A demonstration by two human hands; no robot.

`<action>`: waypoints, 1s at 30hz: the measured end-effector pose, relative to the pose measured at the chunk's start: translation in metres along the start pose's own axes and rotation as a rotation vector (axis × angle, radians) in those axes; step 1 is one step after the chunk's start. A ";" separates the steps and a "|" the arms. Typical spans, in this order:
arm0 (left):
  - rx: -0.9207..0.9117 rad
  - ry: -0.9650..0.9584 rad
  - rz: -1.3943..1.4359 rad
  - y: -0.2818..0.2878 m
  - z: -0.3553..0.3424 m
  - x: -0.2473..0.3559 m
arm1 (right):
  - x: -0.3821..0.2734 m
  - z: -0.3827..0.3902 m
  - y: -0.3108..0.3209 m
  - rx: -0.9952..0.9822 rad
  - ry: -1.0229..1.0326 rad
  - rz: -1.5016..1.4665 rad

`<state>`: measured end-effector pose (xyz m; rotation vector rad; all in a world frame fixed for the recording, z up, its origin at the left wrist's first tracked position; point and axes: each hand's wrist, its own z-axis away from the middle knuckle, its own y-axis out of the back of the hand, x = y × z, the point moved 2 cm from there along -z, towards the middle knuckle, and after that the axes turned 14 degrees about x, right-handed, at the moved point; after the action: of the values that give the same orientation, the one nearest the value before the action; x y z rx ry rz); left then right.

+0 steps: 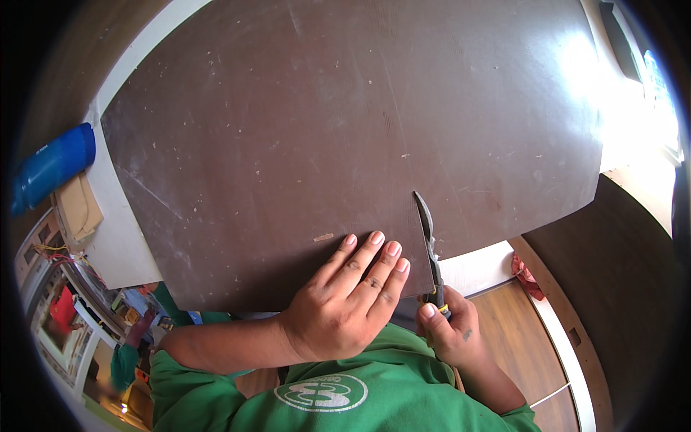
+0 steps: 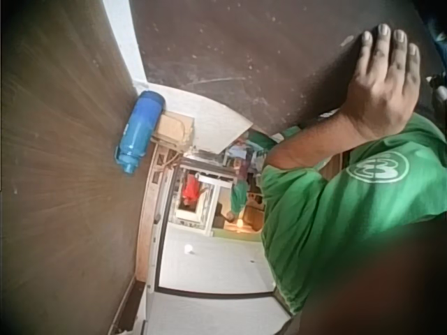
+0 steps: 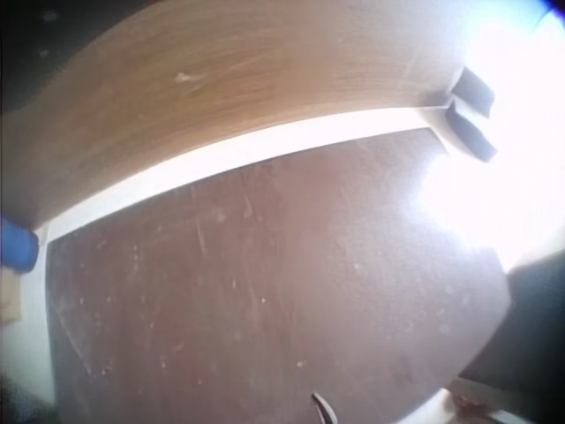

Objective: The person places a brown laminate sheet on a white workbench and uses shears to cut along its edge. The person repeatedly repositions the sheet and continues cutting along the same edge. The person wears a green shirt and gray pants.

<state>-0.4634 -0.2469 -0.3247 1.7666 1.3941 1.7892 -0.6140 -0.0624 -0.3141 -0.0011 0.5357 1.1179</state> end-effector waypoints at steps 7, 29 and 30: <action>-0.009 -0.004 -0.012 0.001 0.001 0.001 | -0.004 -0.002 -0.003 -0.013 0.025 -0.001; 0.005 0.008 0.025 0.004 0.004 0.003 | -0.003 -0.003 -0.003 -0.006 0.041 0.066; 0.005 0.009 0.026 0.005 0.004 0.002 | -0.005 -0.003 -0.004 -0.006 0.037 0.077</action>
<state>-0.4587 -0.2458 -0.3205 1.7897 1.3857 1.8106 -0.6137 -0.0687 -0.3159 -0.0071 0.5695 1.1962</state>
